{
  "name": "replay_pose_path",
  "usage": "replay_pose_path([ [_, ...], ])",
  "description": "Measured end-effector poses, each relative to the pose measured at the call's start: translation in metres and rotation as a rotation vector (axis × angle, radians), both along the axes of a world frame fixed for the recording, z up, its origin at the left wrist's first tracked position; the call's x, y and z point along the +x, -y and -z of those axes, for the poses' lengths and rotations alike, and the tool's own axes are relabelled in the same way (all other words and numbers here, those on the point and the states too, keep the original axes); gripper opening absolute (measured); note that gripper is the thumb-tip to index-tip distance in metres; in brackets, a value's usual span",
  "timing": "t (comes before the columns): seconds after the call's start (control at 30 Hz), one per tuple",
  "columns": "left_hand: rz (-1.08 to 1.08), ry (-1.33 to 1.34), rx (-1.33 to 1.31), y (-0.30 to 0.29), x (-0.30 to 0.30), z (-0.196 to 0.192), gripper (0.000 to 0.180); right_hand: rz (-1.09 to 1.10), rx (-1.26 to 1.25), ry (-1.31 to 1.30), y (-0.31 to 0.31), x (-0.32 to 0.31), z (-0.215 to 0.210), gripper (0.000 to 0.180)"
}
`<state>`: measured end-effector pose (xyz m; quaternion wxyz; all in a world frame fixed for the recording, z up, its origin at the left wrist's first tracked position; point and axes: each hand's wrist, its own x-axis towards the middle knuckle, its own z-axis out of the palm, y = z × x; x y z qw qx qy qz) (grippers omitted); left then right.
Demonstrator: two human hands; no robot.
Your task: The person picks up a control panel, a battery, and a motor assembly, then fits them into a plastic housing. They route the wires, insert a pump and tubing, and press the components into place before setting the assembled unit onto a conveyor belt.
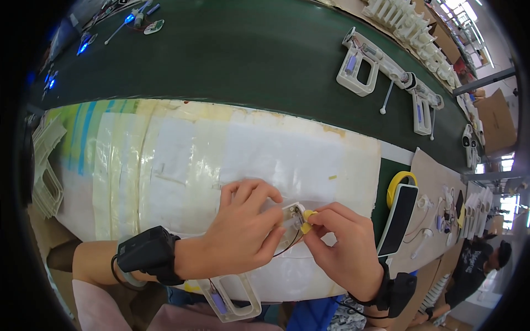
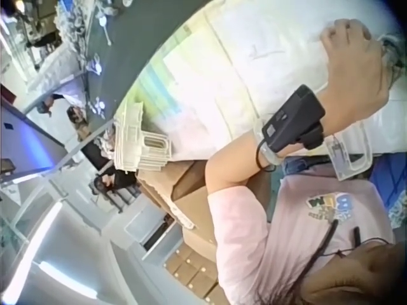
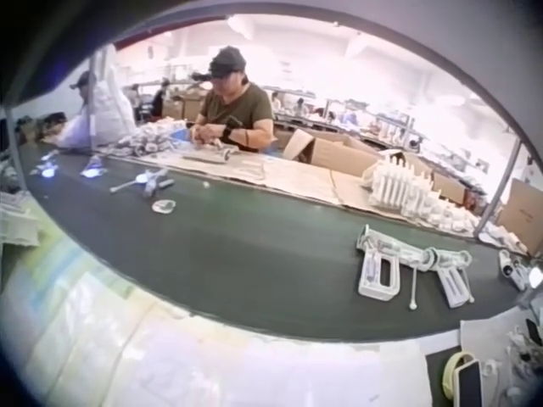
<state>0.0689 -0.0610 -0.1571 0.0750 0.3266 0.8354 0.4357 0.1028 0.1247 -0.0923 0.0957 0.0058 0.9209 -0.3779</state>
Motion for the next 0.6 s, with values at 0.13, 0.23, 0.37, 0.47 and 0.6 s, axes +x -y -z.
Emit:
replay_pose_path([
  [0.13,0.000,0.005,-0.049,0.004,-0.001,-0.004,0.012,-0.028,-0.009,-0.025,-0.004,0.001,0.005,0.015],
  [0.23,-0.024,0.085,0.082,0.026,-0.013,-0.014,0.018,0.040,-0.095,0.014,-0.002,0.007,0.007,0.016],
  [0.37,0.209,0.349,-0.152,0.102,-0.032,-0.046,0.022,0.056,-0.055,0.031,0.004,0.008,-0.006,0.016],
  [0.47,0.239,0.371,-0.388,0.126,-0.023,-0.049,0.015,0.039,0.033,-0.082,0.018,0.002,-0.023,0.015],
  [0.6,0.138,0.072,-0.424,0.133,-0.009,-0.051,0.008,-0.132,-0.029,0.020,0.059,0.002,-0.035,0.021],
])
